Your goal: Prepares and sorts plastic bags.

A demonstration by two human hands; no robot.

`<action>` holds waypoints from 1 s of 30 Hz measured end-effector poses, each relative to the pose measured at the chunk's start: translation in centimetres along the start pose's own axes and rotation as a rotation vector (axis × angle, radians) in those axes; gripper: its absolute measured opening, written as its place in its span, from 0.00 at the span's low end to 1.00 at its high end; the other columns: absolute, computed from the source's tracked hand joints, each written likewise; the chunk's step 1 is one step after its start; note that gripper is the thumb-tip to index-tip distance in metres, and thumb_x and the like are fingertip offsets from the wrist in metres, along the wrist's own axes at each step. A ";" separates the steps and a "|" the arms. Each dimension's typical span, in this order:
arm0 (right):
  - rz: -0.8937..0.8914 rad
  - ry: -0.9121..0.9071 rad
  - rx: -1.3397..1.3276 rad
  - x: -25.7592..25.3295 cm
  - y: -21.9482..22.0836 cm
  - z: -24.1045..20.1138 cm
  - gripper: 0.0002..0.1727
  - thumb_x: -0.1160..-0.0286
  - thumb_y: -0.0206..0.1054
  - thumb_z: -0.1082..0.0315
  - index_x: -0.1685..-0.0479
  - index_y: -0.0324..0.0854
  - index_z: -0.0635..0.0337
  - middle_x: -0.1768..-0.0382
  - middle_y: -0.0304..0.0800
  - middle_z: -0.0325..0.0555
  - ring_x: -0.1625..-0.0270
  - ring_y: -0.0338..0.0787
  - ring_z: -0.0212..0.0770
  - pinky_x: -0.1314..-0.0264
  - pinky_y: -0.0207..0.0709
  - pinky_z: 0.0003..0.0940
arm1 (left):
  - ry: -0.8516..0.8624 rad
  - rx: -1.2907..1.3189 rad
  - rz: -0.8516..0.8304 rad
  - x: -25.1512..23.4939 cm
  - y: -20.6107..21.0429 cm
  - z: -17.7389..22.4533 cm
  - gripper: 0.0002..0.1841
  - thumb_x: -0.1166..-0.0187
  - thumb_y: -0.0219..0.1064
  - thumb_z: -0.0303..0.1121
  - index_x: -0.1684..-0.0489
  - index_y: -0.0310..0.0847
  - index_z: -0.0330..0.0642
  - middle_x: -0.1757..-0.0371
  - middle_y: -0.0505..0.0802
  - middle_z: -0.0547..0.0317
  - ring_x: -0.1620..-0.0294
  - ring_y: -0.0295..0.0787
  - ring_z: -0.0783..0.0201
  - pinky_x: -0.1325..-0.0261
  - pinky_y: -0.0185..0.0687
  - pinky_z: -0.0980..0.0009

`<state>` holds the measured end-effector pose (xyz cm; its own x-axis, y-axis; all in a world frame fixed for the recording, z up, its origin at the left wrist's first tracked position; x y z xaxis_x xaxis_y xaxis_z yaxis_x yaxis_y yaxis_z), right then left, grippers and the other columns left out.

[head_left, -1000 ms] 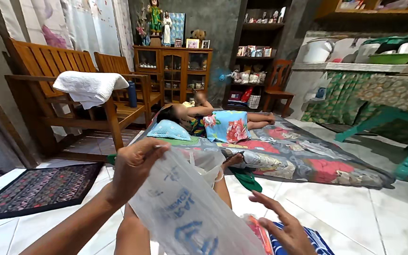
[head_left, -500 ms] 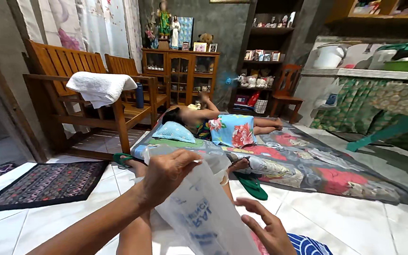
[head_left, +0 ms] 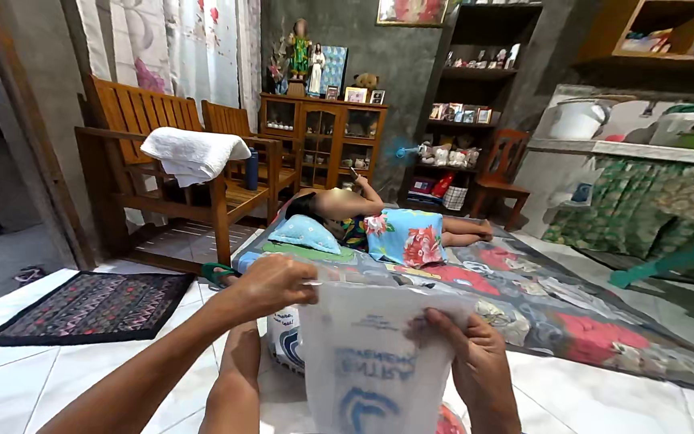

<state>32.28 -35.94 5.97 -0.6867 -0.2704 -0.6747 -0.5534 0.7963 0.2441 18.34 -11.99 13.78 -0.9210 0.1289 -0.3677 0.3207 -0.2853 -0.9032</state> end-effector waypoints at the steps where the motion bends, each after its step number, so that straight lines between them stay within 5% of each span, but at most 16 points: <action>1: -0.017 -0.014 0.021 0.0 -0.4 0.0 0.05 0.23 0.69 0.70 0.59 0.91 0.52 0.66 0.97 0.31 0.64 0.95 0.26 0.57 0.90 0.23 | -0.026 0.068 0.029 0.6 -0.1 -0.9 0.14 0.22 0.71 0.37 0.61 0.88 0.30 0.67 0.91 0.43 0.63 0.89 0.49 0.55 0.79 0.48; 5: -0.014 -0.050 0.077 0.2 -0.2 -0.2 0.10 0.17 0.65 0.65 0.63 0.92 0.45 0.66 0.96 0.24 0.64 0.92 0.19 0.57 0.87 0.18 | -0.096 0.571 0.269 1.8 1.0 -2.3 0.05 0.23 0.71 0.31 0.62 0.87 0.38 0.69 0.90 0.72 0.66 0.84 0.86 0.57 0.81 0.85; 11: -0.033 0.038 0.147 1.5 -1.5 0.8 0.13 0.16 0.61 0.70 0.63 0.91 0.47 0.68 0.95 0.24 0.65 0.91 0.19 0.58 0.86 0.18 | -0.030 0.835 0.497 2.0 3.0 -2.1 0.04 0.24 0.66 0.20 0.61 0.86 0.36 0.65 0.92 0.75 0.62 0.88 0.84 0.50 0.86 0.82; 13: 0.049 -0.045 0.380 1.8 -2.0 -0.2 0.08 0.22 0.66 0.71 0.50 0.86 0.57 0.59 0.95 0.30 0.57 0.92 0.20 0.52 0.87 0.19 | -0.038 0.905 0.465 1.4 3.8 -1.0 0.05 0.23 0.64 0.19 0.57 0.85 0.34 0.63 0.92 0.73 0.60 0.89 0.83 0.48 0.86 0.80; 14: 0.061 -0.138 0.597 1.8 -1.9 -1.4 0.24 0.26 0.71 0.66 0.33 0.78 0.69 0.44 0.91 0.43 0.42 0.89 0.27 0.38 0.83 0.26 | -0.026 0.913 0.438 1.0 4.1 -0.3 0.05 0.23 0.64 0.19 0.57 0.85 0.33 0.63 0.92 0.71 0.60 0.89 0.82 0.49 0.86 0.79; 16: 0.032 -0.345 0.949 1.5 -0.5 -4.5 0.47 0.28 0.71 0.49 0.22 0.64 0.85 0.24 0.73 0.77 0.20 0.74 0.67 0.19 0.64 0.61 | 0.070 0.842 0.405 -0.1 4.1 1.5 0.05 0.23 0.66 0.21 0.57 0.87 0.28 0.63 0.93 0.64 0.61 0.88 0.81 0.51 0.85 0.81; 18: -0.058 -0.480 1.108 1.4 1.8 -6.8 0.52 0.25 0.63 0.35 0.22 0.67 0.81 0.23 0.72 0.78 0.18 0.69 0.74 0.19 0.58 0.67 | 0.218 0.666 0.407 -1.1 3.9 3.7 0.07 0.23 0.68 0.23 0.58 0.88 0.25 0.65 0.94 0.55 0.64 0.88 0.79 0.54 0.83 0.83; 21: -0.253 -0.519 1.179 0.9 4.8 -7.4 0.47 0.23 0.59 0.34 0.22 0.72 0.72 0.31 0.86 0.63 0.28 0.84 0.63 0.25 0.69 0.65 | 0.288 0.460 0.399 -2.5 3.6 6.8 0.10 0.23 0.70 0.29 0.55 0.85 0.27 0.70 0.92 0.50 0.70 0.87 0.71 0.60 0.81 0.77; 23: -0.295 -0.524 1.127 0.1 5.4 -6.6 0.27 0.24 0.64 0.49 0.43 0.87 0.66 0.59 0.96 0.50 0.58 0.95 0.47 0.55 0.85 0.49 | 0.248 0.475 0.357 -3.3 3.6 7.4 0.14 0.22 0.69 0.28 0.45 0.80 0.26 0.71 0.89 0.53 0.72 0.83 0.71 0.63 0.78 0.77; 24: -0.306 -0.505 1.076 -0.5 5.2 -5.9 0.20 0.22 0.63 0.51 0.59 0.88 0.61 0.74 0.91 0.43 0.72 0.90 0.38 0.71 0.82 0.37 | 0.207 0.512 0.313 -3.4 3.8 7.2 0.18 0.21 0.67 0.28 0.37 0.77 0.27 0.70 0.89 0.54 0.73 0.82 0.72 0.63 0.78 0.77; 25: -0.331 -0.455 1.009 -0.9 4.9 -5.3 0.19 0.21 0.62 0.53 0.67 0.87 0.59 0.80 0.87 0.40 0.78 0.85 0.31 0.76 0.76 0.28 | 0.161 0.548 0.240 -3.5 4.1 6.7 0.23 0.21 0.67 0.28 0.29 0.73 0.28 0.68 0.89 0.55 0.73 0.81 0.73 0.63 0.78 0.77; 27: -0.332 -0.355 0.868 -1.4 3.8 -4.5 0.17 0.19 0.62 0.56 0.69 0.86 0.60 0.79 0.87 0.35 0.76 0.83 0.19 0.72 0.75 0.16 | 0.072 0.547 0.040 -2.9 5.2 5.0 0.27 0.22 0.71 0.31 0.25 0.72 0.30 0.63 0.92 0.50 0.69 0.85 0.67 0.59 0.82 0.69; 30: -0.277 -0.221 0.673 -1.7 2.0 -3.7 0.12 0.20 0.64 0.62 0.65 0.87 0.60 0.74 0.89 0.27 0.70 0.85 0.12 0.65 0.80 0.11 | 0.014 0.393 -0.202 -1.0 7.4 2.2 0.13 0.19 0.68 0.31 0.51 0.84 0.24 0.61 0.92 0.37 0.57 0.89 0.47 0.47 0.80 0.48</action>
<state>30.60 -35.88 10.14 -0.4150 -0.4507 -0.7903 -0.2363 0.8923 -0.3848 21.18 -16.37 7.92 -0.9526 0.2314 -0.1975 0.0233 -0.5918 -0.8057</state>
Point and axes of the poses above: each hand's wrist, its own x-axis away from the middle knuckle, its own y-axis out of the palm, z = x × y, the point moved 5 cm from there along -x, towards the middle knuckle
